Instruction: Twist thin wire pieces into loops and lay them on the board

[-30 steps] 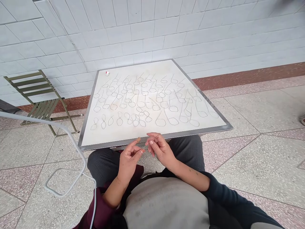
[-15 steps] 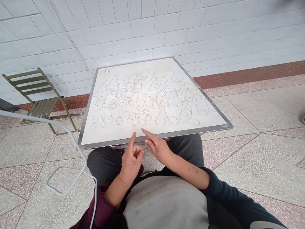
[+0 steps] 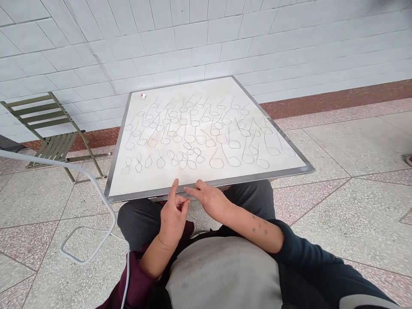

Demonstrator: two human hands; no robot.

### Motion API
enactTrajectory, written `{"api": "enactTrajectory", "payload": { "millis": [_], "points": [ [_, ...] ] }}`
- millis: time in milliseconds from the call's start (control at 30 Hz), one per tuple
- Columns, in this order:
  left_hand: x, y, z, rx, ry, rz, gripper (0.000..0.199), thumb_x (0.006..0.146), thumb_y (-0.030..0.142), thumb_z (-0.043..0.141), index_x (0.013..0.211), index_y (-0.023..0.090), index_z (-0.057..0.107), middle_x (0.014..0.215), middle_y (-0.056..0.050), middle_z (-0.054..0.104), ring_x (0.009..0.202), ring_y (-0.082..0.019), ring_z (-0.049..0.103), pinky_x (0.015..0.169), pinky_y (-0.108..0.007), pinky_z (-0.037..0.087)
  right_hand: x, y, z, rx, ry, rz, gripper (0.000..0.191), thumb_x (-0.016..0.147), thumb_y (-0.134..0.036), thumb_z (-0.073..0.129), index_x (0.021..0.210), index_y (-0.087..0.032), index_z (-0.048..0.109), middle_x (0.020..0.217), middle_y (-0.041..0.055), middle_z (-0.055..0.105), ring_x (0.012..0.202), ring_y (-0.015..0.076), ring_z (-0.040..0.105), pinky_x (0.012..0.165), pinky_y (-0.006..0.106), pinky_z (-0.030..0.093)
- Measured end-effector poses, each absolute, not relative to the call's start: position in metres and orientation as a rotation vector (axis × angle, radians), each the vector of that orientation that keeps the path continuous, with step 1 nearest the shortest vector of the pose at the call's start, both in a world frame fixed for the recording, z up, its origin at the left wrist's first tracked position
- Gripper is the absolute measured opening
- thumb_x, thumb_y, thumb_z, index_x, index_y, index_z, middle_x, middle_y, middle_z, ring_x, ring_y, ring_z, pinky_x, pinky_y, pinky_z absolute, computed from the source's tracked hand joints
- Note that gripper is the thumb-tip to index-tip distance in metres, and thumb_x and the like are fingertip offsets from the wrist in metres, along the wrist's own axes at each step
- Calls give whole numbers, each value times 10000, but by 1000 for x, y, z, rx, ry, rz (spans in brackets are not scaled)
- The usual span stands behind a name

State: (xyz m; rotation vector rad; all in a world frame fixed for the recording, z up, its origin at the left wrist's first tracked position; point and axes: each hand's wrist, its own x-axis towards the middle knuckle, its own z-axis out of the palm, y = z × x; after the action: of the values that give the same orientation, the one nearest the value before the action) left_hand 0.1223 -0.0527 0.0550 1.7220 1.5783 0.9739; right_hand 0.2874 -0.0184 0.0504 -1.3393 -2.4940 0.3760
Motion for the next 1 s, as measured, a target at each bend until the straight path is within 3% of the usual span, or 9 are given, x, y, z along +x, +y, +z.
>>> {"api": "enactTrajectory", "payload": {
  "millis": [167,433,667,1000],
  "points": [
    [123,-52,54,1712,1591,979,606,856,242,552,1423,236,341,739,40,652,653,-132,595,723,-282,473,284,-22,51,-1369,-2432,429,407,809,19,436,1124,-203,567,931,56,507,680,142,458,524,235,304],
    [123,-50,51,1713,1602,940,628,839,220,559,1426,215,335,745,31,641,670,-140,605,714,-283,469,281,-28,61,-1436,-2539,346,415,705,99,452,996,-172,571,936,83,517,720,167,462,493,236,264],
    [123,-50,48,1831,1569,836,596,852,178,511,1422,205,340,766,18,631,673,-140,601,701,-279,463,281,-30,68,-1498,-2572,360,333,718,94,465,906,-161,568,962,100,521,770,191,497,476,241,248],
    [124,-50,54,1648,1561,958,526,819,228,600,1330,233,475,901,-5,645,647,-117,589,682,-266,492,286,-28,63,-1443,-2528,363,411,725,82,451,1015,-177,584,948,81,493,721,165,467,503,236,289]
  ]
}}
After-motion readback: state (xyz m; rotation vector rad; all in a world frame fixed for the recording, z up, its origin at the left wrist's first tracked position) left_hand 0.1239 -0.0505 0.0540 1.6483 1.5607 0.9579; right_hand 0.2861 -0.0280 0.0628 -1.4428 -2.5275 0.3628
